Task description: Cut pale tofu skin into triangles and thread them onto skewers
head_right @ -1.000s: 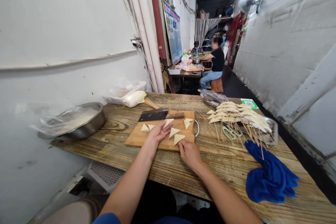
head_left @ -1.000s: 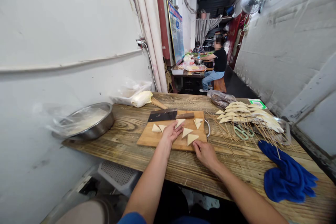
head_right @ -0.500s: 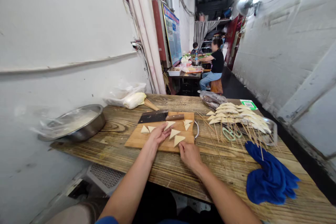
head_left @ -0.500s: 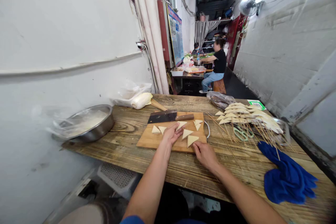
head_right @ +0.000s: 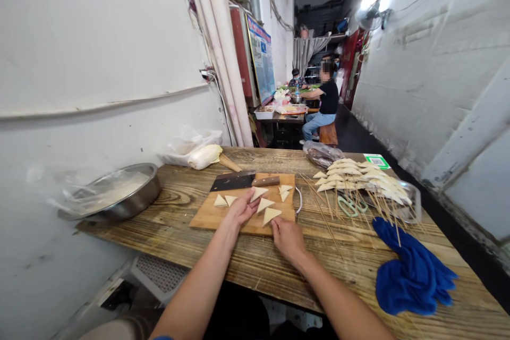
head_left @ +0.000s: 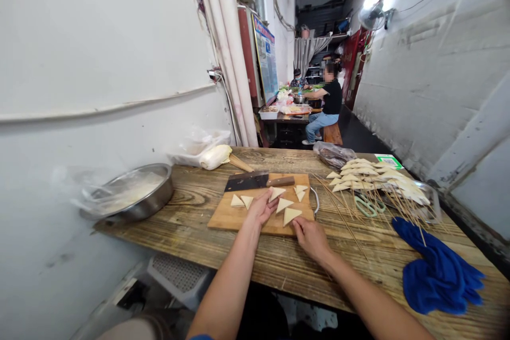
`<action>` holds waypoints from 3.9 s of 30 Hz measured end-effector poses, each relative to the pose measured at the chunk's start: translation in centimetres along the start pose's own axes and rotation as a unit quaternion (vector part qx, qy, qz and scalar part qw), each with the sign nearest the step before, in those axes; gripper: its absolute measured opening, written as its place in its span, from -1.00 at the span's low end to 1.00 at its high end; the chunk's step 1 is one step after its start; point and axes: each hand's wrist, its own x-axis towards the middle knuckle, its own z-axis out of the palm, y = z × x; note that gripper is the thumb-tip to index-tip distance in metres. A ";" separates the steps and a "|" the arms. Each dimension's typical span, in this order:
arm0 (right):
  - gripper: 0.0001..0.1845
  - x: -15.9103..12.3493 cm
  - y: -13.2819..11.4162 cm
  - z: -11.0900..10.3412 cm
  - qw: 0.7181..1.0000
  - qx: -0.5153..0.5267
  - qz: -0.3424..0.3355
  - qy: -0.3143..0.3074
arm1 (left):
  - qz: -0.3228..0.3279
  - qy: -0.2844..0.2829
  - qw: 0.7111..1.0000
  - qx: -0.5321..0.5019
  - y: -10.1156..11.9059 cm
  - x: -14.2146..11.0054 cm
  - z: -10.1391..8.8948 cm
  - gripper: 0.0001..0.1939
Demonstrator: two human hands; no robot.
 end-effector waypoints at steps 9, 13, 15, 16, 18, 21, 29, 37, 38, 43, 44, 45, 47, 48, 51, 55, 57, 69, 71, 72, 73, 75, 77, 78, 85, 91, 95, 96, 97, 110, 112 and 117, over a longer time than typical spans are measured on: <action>-0.68 -0.1 0.1 0.3 1.000 -0.010 -0.012 0.006 | 0.000 0.006 1.000 -0.006 0.0 -0.2 0.2 -0.93; -0.68 0.0 0.1 0.3 1.000 -0.018 -0.009 -0.002 | -0.010 -0.003 1.000 -0.008 -0.3 0.1 -0.2 -0.92; -0.68 0.0 0.1 0.3 1.000 -0.020 -0.007 -0.002 | -0.007 -0.009 1.000 -0.011 -0.5 0.3 -0.3 -0.92; -0.67 0.0 0.1 0.3 1.000 -0.022 -0.006 -0.001 | -0.004 -0.012 1.000 -0.013 -0.6 0.3 -0.3 -0.92; -0.67 0.0 0.0 0.3 1.000 -0.028 -0.003 0.001 | 0.002 -0.013 1.000 -0.016 -0.8 0.4 -0.3 -0.92; -0.67 0.0 -0.1 0.3 1.000 -0.030 0.005 0.002 | 0.003 -0.011 1.000 -0.021 -1.0 0.3 -0.2 -0.93; -0.67 0.1 -0.2 0.3 1.000 -0.018 0.016 0.006 | -0.007 0.008 0.999 -0.031 -0.9 -0.4 0.6 -0.93; -0.65 0.6 0.6 0.8 0.993 0.081 0.038 0.075 | -0.050 -0.082 0.995 -0.008 -2.0 -2.9 2.1 -0.81; -0.65 0.7 0.7 0.9 0.991 0.094 0.035 0.084 | -0.055 -0.078 0.995 0.002 -2.3 -3.1 2.4 -0.80; -0.65 0.8 1.0 1.0 0.982 0.140 0.030 0.120 | -0.055 -0.069 0.996 0.011 -3.8 -3.8 3.6 -0.87; -0.65 0.8 0.9 0.9 0.981 0.144 0.032 0.123 | -0.052 -0.072 0.996 0.012 -4.0 -3.9 3.7 -0.87; -0.65 0.8 0.9 0.8 0.981 0.146 0.033 0.124 | -0.048 -0.070 0.996 0.013 -4.3 -3.9 3.9 -0.87; -0.68 0.6 0.8 0.6 0.983 0.140 0.031 0.117 | -0.038 -0.055 0.998 0.015 -4.5 -3.9 4.0 -0.88; -0.70 0.5 0.7 0.5 0.984 0.134 0.029 0.111 | -0.033 -0.046 0.998 0.012 -4.5 -3.9 4.0 -0.88; -0.72 0.2 0.7 0.3 0.989 0.109 0.024 0.096 | -0.033 -0.030 0.999 -0.002 -4.3 -3.5 3.8 -0.84; -0.66 0.0 0.8 0.6 0.991 0.097 0.010 0.089 | -0.039 -0.015 0.999 -0.004 -4.1 -3.1 3.6 -0.80; -0.66 0.1 0.8 0.7 0.990 0.105 0.003 0.092 | -0.039 -0.011 0.999 0.002 -4.1 -3.2 3.7 -0.81; -0.66 0.3 1.1 1.2 0.985 0.124 -0.003 0.117 | -0.001 -0.001 1.000 -0.007 -3.0 -3.1 3.8 -0.76; -0.65 0.2 1.1 1.2 0.987 0.115 -0.014 0.108 | 0.022 0.023 0.999 -0.026 -2.4 -2.7 3.8 -0.84; -0.65 0.1 1.0 1.2 0.988 0.110 -0.018 0.104 | 0.026 0.032 0.999 -0.035 -2.1 -2.4 3.8 -0.88; -0.64 0.1 1.0 1.2 0.989 0.106 -0.021 0.101 | 0.026 0.038 0.998 -0.040 -1.9 -2.2 3.8 -0.91; -0.63 0.0 1.0 1.2 0.990 0.100 -0.025 0.099 | 0.022 0.044 0.998 -0.045 -1.8 -1.7 3.8 -0.93; -0.63 0.0 0.9 1.2 0.990 0.098 -0.026 0.098 | 0.015 0.046 0.998 -0.049 -1.9 -1.5 3.8 -0.94; -0.63 0.1 0.9 1.2 0.990 0.099 -0.027 0.098 | 0.013 0.046 0.998 -0.051 -2.0 -1.4 3.8 -0.94; -0.63 0.2 1.0 1.2 0.988 0.119 -0.011 0.103 | 0.027 0.043 0.998 -0.047 -2.6 -1.8 4.1 -0.92; -0.64 0.1 1.0 1.2 0.989 0.115 -0.018 0.095 | 0.030 0.041 0.999 -0.017 -1.0 -1.7 3.5 -0.71; -0.64 -0.1 0.8 1.0 0.991 0.105 -0.030 0.082 | 0.078 0.058 0.995 -0.026 0.2 -1.2 3.4 -0.92; -0.64 -0.1 0.8 0.9 0.991 0.106 -0.031 0.080 | 0.081 0.064 0.994 -0.026 0.3 -1.1 3.5 -0.95; -0.65 -0.1 0.7 0.9 0.991 0.107 -0.032 0.079 | 0.081 0.067 0.994 -0.025 0.4 -1.0 3.6 -0.97; -0.71 -0.4 0.3 0.8 0.992 0.073 -0.032 0.097 | 0.006 0.043 0.999 0.014 0.6 -1.0 4.2 -0.93; -0.73 -0.5 0.2 0.7 0.992 0.064 -0.028 0.102 | -0.003 0.048 0.998 0.027 0.4 -1.0 4.3 -0.93; -0.74 -0.2 0.0 0.5 0.992 0.045 -0.005 0.116 | 0.032 0.021 0.998 0.051 -0.1 -0.8 4.0 -0.90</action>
